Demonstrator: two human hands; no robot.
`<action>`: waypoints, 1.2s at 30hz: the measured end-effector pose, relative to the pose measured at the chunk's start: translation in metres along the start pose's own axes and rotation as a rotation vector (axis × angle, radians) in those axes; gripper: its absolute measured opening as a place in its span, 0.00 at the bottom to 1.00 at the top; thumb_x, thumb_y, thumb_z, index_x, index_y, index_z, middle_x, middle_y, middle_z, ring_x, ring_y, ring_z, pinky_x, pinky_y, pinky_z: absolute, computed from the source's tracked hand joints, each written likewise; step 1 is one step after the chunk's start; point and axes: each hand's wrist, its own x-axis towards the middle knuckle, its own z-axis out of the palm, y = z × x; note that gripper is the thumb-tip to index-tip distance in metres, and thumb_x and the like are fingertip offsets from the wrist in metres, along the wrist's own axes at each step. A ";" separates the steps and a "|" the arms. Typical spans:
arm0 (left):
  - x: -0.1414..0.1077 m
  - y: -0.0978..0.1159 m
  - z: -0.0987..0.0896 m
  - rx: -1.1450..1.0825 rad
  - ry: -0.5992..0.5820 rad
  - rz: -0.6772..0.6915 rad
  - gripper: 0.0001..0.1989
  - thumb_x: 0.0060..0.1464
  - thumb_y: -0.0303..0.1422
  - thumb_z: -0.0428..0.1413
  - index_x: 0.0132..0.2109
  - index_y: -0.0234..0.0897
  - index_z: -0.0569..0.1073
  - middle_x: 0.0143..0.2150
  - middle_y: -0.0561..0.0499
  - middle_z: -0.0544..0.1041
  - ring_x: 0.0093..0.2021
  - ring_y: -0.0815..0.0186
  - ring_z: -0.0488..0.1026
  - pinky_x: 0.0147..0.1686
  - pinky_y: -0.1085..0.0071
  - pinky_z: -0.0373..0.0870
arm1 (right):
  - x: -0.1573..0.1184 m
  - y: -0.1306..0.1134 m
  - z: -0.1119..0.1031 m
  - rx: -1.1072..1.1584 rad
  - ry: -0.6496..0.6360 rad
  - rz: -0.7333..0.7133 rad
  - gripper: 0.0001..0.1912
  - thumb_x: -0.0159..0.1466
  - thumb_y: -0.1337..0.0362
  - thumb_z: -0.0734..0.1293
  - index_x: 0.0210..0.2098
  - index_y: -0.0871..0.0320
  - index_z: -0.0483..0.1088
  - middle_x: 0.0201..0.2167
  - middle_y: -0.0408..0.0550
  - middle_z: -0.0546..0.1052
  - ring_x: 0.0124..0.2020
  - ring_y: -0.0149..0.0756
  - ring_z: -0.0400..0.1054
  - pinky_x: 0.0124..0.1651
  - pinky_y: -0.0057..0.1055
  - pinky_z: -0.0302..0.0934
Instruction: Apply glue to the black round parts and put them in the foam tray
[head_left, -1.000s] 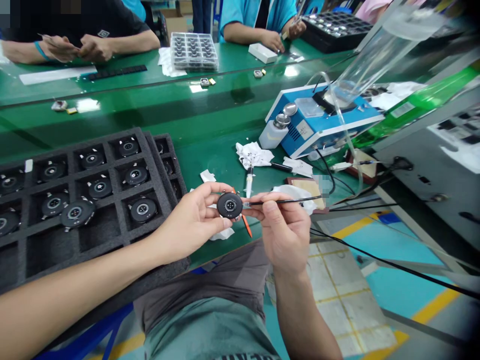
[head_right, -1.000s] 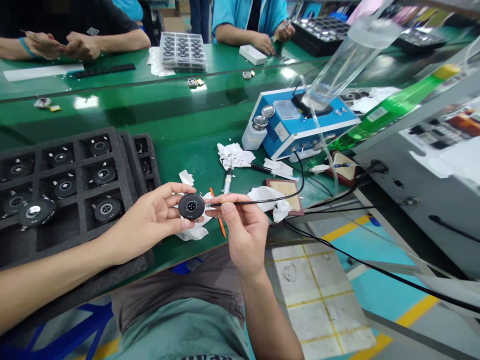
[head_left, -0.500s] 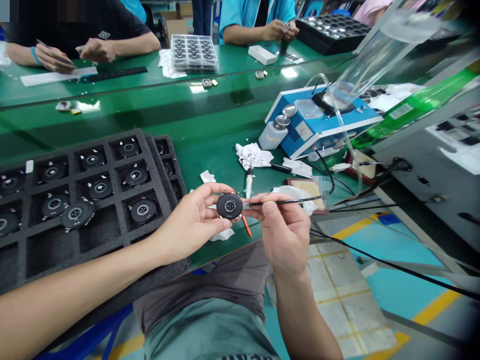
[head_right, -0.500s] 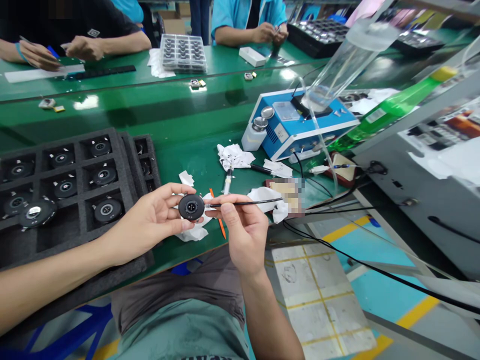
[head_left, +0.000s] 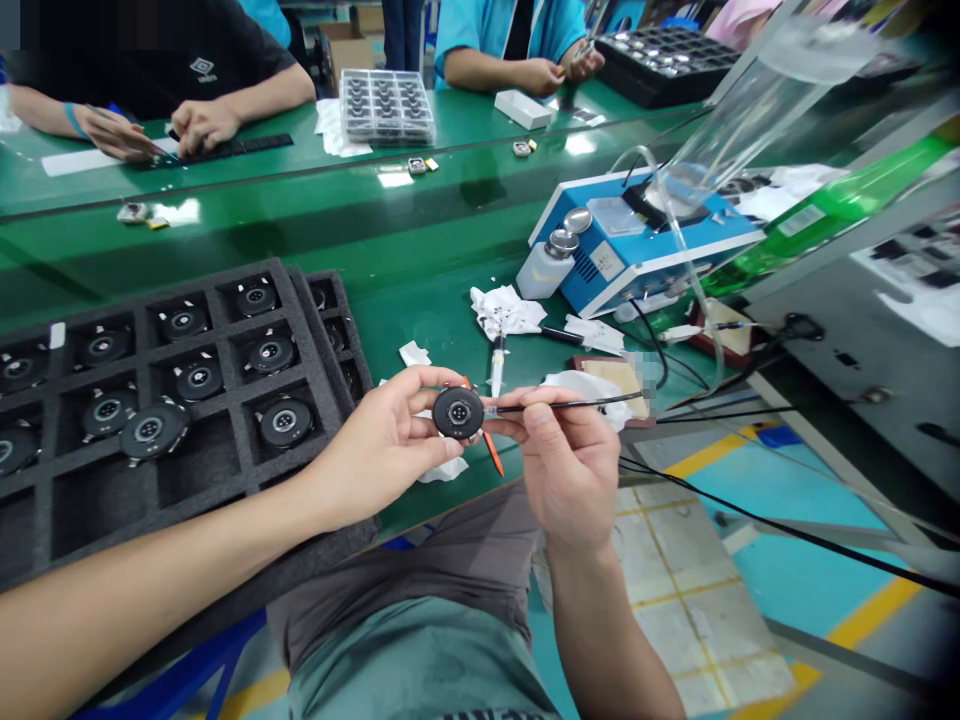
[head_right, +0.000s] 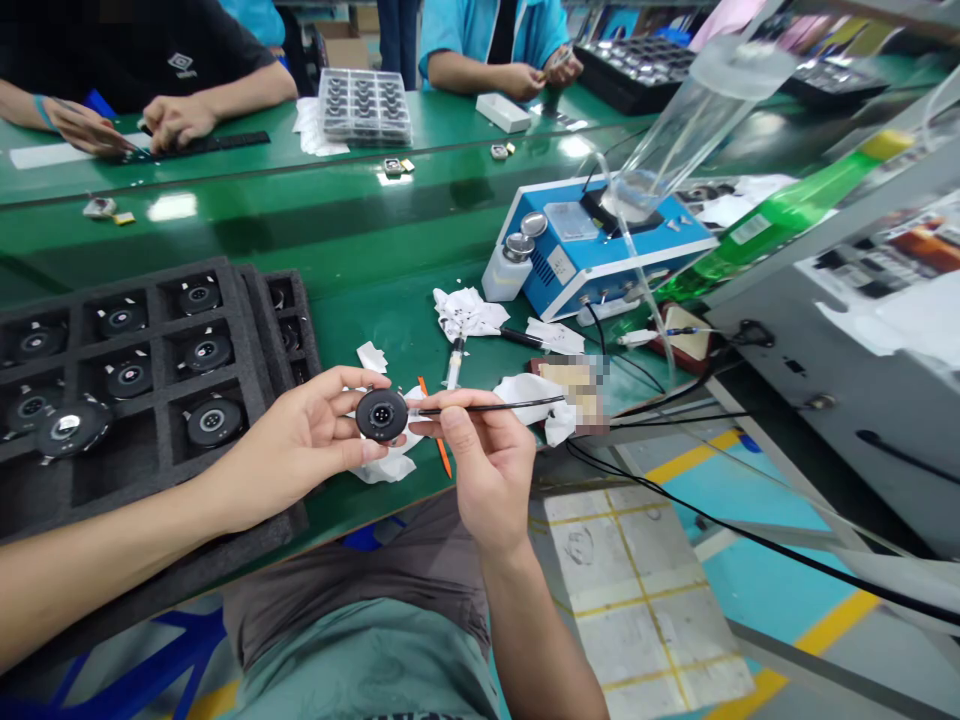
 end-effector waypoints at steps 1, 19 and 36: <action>0.000 0.000 0.000 0.000 0.000 0.000 0.23 0.51 0.22 0.64 0.53 0.36 0.68 0.47 0.45 0.81 0.47 0.58 0.83 0.46 0.65 0.76 | 0.000 0.000 0.000 -0.002 0.001 0.002 0.05 0.69 0.66 0.68 0.40 0.54 0.78 0.38 0.44 0.84 0.41 0.37 0.81 0.43 0.37 0.81; 0.000 0.001 0.000 -0.011 -0.005 0.001 0.22 0.52 0.22 0.65 0.52 0.37 0.69 0.47 0.45 0.81 0.48 0.57 0.83 0.46 0.65 0.76 | -0.001 -0.002 0.000 -0.010 0.004 0.014 0.05 0.69 0.66 0.68 0.40 0.53 0.78 0.38 0.44 0.83 0.42 0.38 0.81 0.43 0.38 0.81; 0.000 0.000 -0.001 -0.009 -0.013 0.012 0.22 0.53 0.22 0.64 0.53 0.37 0.68 0.48 0.45 0.81 0.49 0.57 0.83 0.45 0.66 0.76 | -0.002 -0.002 0.001 -0.017 0.023 0.020 0.03 0.68 0.64 0.69 0.39 0.54 0.77 0.38 0.45 0.83 0.42 0.39 0.81 0.43 0.38 0.80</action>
